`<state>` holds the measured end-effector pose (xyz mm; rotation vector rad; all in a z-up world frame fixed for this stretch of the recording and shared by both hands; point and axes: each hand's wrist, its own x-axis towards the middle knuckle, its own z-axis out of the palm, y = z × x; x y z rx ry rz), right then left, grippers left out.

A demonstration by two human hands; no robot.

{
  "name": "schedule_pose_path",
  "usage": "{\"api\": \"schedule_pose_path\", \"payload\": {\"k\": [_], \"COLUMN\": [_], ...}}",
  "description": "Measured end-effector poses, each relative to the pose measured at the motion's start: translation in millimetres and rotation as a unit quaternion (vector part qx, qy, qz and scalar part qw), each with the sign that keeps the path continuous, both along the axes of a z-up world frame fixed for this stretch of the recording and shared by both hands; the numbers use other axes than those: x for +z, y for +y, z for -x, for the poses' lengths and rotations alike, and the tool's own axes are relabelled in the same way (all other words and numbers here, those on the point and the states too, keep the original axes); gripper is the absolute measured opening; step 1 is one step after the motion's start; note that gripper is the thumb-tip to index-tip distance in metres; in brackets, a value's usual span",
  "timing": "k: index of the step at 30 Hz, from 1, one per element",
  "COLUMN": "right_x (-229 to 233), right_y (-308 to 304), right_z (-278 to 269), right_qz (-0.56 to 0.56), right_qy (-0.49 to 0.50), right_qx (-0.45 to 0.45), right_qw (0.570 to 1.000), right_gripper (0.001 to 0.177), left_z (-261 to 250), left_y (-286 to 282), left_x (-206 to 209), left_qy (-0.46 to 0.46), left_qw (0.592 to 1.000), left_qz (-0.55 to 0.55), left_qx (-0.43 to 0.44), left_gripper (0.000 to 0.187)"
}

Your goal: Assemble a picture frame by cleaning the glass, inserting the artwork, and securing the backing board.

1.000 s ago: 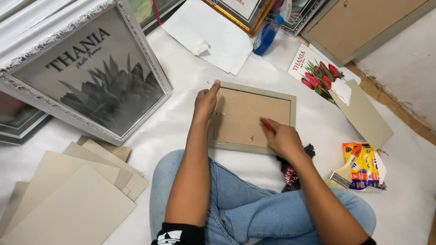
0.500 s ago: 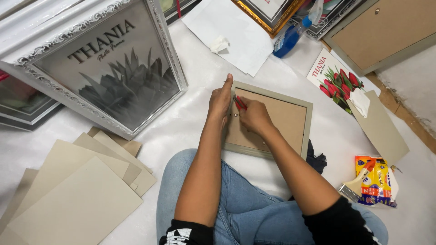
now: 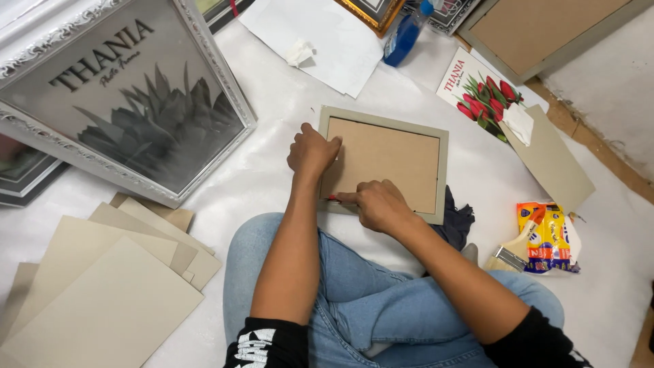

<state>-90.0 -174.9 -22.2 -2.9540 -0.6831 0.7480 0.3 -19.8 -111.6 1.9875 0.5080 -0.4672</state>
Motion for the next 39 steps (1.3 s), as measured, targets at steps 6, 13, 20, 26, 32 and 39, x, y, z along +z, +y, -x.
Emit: {"api": "schedule_pose_path", "payload": {"k": [6, 13, 20, 26, 32, 39], "right_x": [-10.1, 11.6, -9.4, 48.0, 13.4, -41.0], "right_y": [-73.8, -160.5, -209.7, -143.6, -67.9, -17.1], "right_z": [-0.9, 8.4, 2.3, -44.3, -112.5, -155.2], "right_qz": [0.055, 0.205, 0.324, 0.112, 0.064, 0.003], "right_qy": [0.02, 0.041, 0.012, 0.018, -0.11, -0.179], "right_qx": [0.075, 0.036, 0.034, -0.101, 0.016, 0.061], "right_qw": [0.995, 0.977, 0.945, 0.988, 0.992, 0.982], "right_gripper": [0.056, 0.058, 0.053, 0.053, 0.055, 0.049], "left_z": [-1.5, -4.2, -3.0, 7.2, -5.2, -6.8], "left_y": [-1.6, -7.4, -5.6, -6.3, -11.4, -8.3], "left_x": [-17.9, -35.5, -37.8, 18.2, -11.4, -0.8], "left_qy": [0.043, 0.046, 0.048, 0.063, 0.092, 0.101], "left_qw": [0.993, 0.99, 0.991, 0.99, 0.985, 0.985], "left_qz": [-0.077, -0.108, -0.101, -0.094, -0.114, -0.103], "left_qx": [-0.075, -0.082, -0.074, -0.083, -0.09, -0.097], "left_gripper": [0.062, 0.06, 0.06, 0.062, 0.058, 0.059]}}
